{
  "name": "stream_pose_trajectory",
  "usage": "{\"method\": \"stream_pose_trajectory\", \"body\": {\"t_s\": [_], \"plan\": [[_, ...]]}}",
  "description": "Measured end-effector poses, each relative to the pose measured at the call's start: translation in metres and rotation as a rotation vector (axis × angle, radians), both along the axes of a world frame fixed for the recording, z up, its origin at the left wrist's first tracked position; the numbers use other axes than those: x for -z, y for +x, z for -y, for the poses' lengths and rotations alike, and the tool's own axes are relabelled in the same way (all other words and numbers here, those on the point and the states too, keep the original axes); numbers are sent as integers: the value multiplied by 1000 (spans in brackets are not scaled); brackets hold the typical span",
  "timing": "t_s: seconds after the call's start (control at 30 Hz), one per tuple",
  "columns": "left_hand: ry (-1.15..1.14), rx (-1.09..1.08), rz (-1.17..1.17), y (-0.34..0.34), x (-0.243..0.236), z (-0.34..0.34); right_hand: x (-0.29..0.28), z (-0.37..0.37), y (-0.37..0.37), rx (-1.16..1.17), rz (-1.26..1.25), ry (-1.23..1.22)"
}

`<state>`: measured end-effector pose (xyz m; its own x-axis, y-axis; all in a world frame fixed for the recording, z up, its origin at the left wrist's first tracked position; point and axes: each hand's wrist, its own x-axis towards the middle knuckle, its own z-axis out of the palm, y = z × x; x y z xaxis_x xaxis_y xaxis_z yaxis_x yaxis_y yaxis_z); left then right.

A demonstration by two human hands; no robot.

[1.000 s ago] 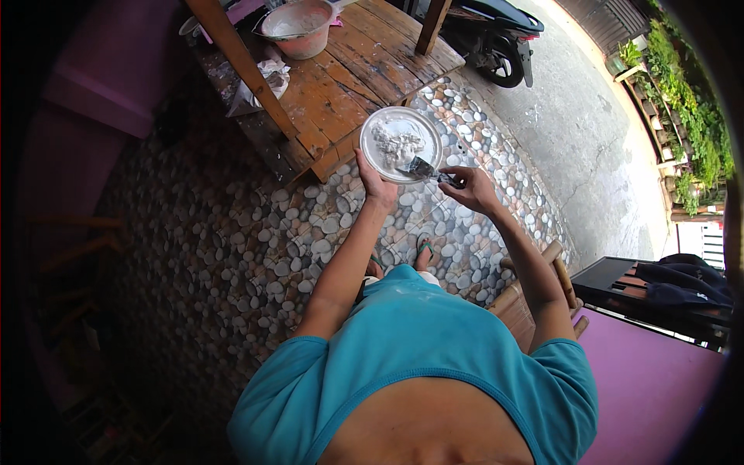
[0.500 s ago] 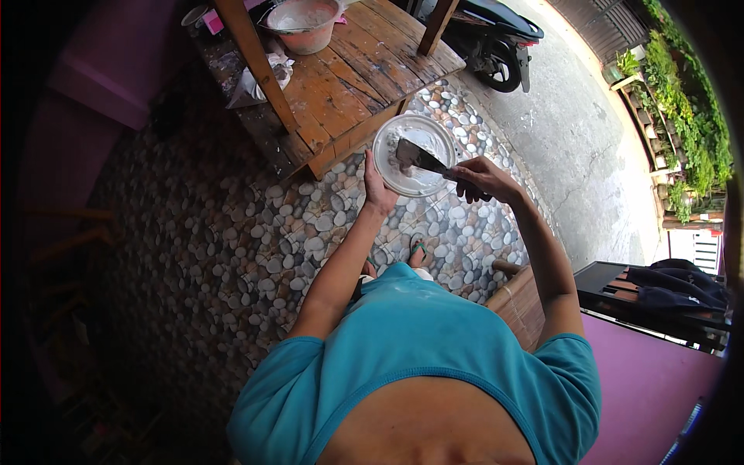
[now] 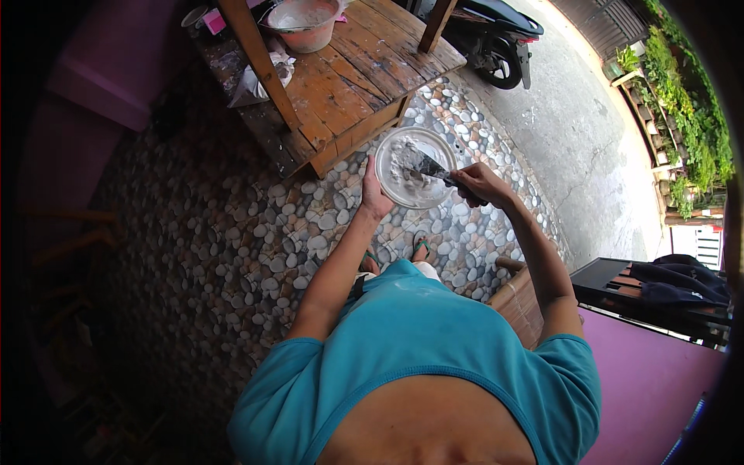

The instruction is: The person uses a small metal tool to mix a thick white substance in a small plastic container by hand, repeatedly stirring and folding the material.

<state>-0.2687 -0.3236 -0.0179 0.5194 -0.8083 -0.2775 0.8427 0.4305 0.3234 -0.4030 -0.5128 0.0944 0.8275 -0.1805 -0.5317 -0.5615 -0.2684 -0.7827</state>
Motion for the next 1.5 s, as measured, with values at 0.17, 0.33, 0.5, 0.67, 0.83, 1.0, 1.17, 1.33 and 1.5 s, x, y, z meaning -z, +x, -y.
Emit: {"method": "stream_pose_trajectory", "body": {"t_s": [0.17,0.33,0.5,0.67,0.83,1.0,1.17,1.33,1.5], "plan": [[-50,8,0,-1,4,-12,-13,-5,-7,-22,-34,-128],[-27,16,-10,0,7,-5,-8,-29,3,-74,-1,-118],[-33,47,-30,2,13,-13,-8,-14,-5,-73,-56,-169],[32,128,-42,-3,12,-15,-5,-19,15,-209,-70,-103],[-44,173,-89,-5,6,-23,-10,-3,9,-218,-165,-171],[-13,182,-54,-9,11,-21,-16,-13,26,-246,-121,-154],[-11,146,-73,-11,13,-27,-15,-9,19,-267,-182,-192],[16,159,-51,-13,7,-27,-16,-12,28,-336,-184,-200],[49,157,-7,-11,10,-26,-17,-19,31,-304,-212,-221]]}}
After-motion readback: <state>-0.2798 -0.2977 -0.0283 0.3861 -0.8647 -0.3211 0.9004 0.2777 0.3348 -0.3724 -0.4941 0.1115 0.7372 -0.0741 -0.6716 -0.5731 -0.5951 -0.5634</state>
